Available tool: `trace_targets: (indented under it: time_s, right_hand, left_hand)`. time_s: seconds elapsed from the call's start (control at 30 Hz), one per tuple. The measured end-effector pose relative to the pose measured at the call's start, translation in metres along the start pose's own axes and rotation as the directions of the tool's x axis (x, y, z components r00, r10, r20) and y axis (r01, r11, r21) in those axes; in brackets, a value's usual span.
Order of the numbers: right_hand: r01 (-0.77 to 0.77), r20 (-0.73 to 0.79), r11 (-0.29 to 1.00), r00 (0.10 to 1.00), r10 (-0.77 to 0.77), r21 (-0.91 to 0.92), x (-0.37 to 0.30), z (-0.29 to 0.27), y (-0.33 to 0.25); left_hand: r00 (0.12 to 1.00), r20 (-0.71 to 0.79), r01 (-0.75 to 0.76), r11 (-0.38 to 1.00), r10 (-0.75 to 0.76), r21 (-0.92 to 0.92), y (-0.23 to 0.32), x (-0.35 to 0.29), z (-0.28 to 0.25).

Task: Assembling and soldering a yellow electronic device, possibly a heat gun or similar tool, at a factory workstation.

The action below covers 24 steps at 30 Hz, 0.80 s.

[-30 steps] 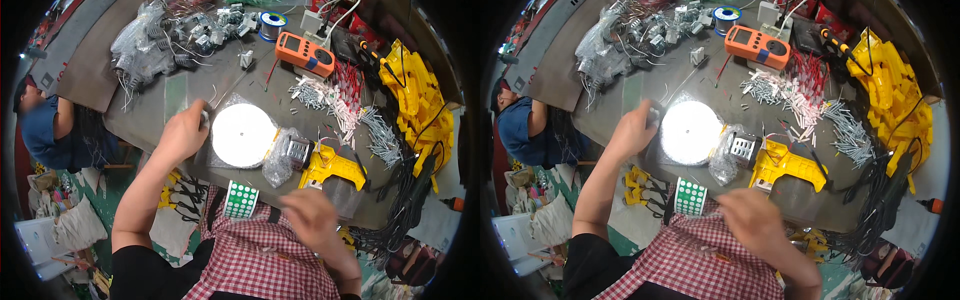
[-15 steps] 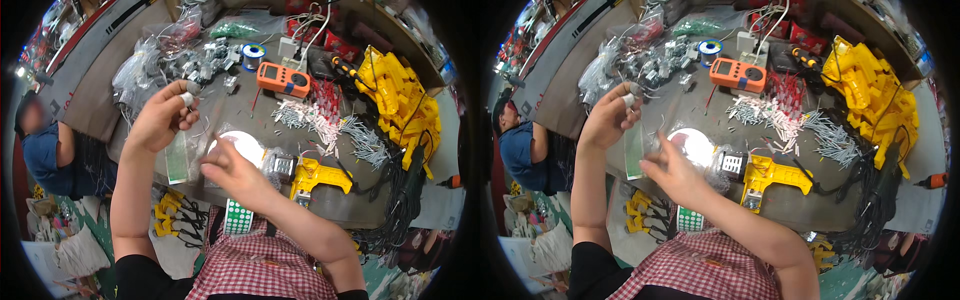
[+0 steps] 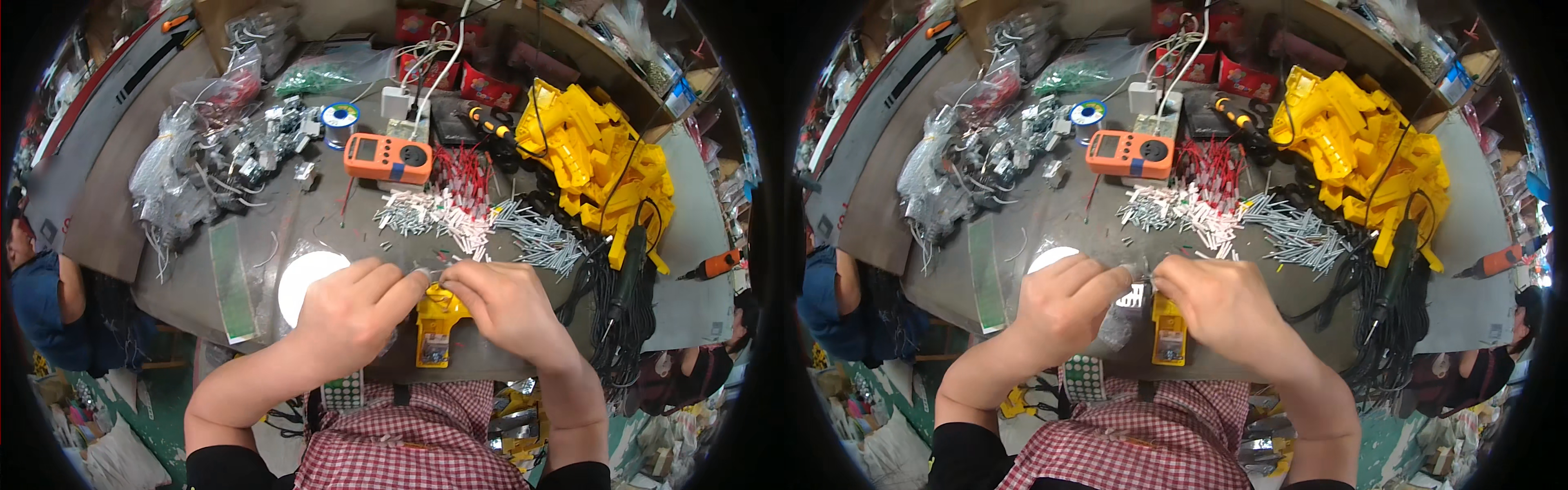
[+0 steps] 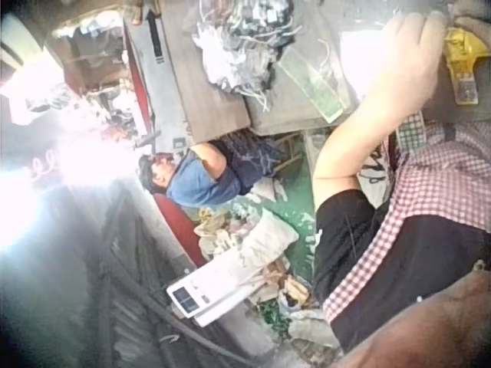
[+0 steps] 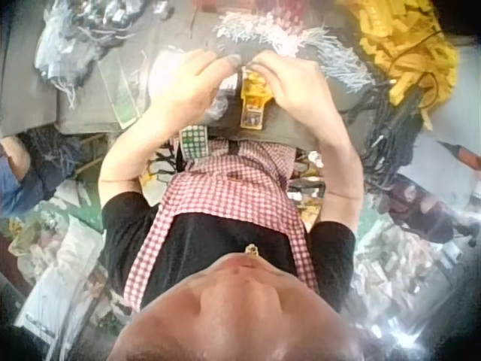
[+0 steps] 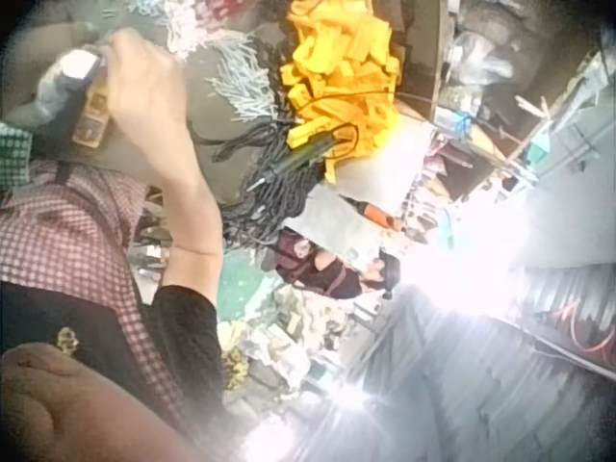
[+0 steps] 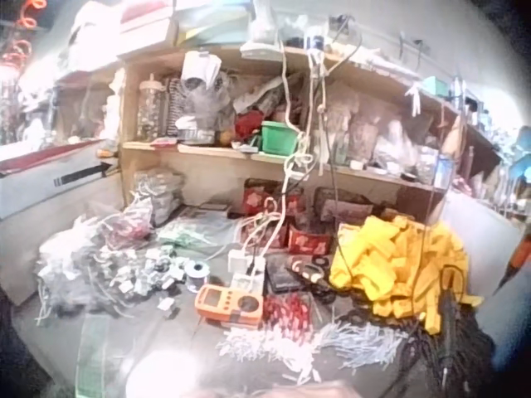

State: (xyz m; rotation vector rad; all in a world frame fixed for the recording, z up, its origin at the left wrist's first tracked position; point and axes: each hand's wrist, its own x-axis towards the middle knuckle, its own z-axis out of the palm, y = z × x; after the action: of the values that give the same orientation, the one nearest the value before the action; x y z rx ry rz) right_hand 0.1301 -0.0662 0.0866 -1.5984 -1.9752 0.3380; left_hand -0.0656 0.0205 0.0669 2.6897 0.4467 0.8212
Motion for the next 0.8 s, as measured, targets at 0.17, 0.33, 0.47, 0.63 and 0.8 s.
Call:
trace_targets:
  time_s: [0.17, 0.33, 0.47, 0.63, 0.8]
  right_hand:
    - [-0.388, 0.148, 0.842, 0.922, 0.359, 0.374, 0.037, 0.001, 0.083]
    - [-0.184, -0.184, 0.478, 0.761, 0.623, 0.859, 0.107, 0.009, 0.175]
    - [-0.104, -0.540, 0.954, 0.805, 0.246, 0.280, 0.116, -0.001, 0.198]
    - [-0.056, -0.722, 0.992, 0.682, 0.118, 0.110, 0.069, -0.041, 0.126]
    - [-0.059, -0.420, 0.623, 0.689, 0.590, 0.780, 0.042, -0.036, 0.123]
  left_hand:
    - [0.979, -0.160, 0.121, 0.992, -0.124, -0.025, -0.019, 0.017, 0.017]
    - [0.957, -0.105, 0.252, 0.954, -0.271, -0.165, -0.022, 0.025, 0.033]
    - [0.951, -0.089, 0.276, 0.944, -0.295, -0.178, -0.027, 0.028, 0.040]
    - [0.934, -0.047, 0.339, 0.920, -0.354, -0.200, -0.040, 0.022, 0.043]
    - [0.940, -0.061, 0.320, 0.927, -0.337, -0.195, -0.038, 0.024, 0.049]
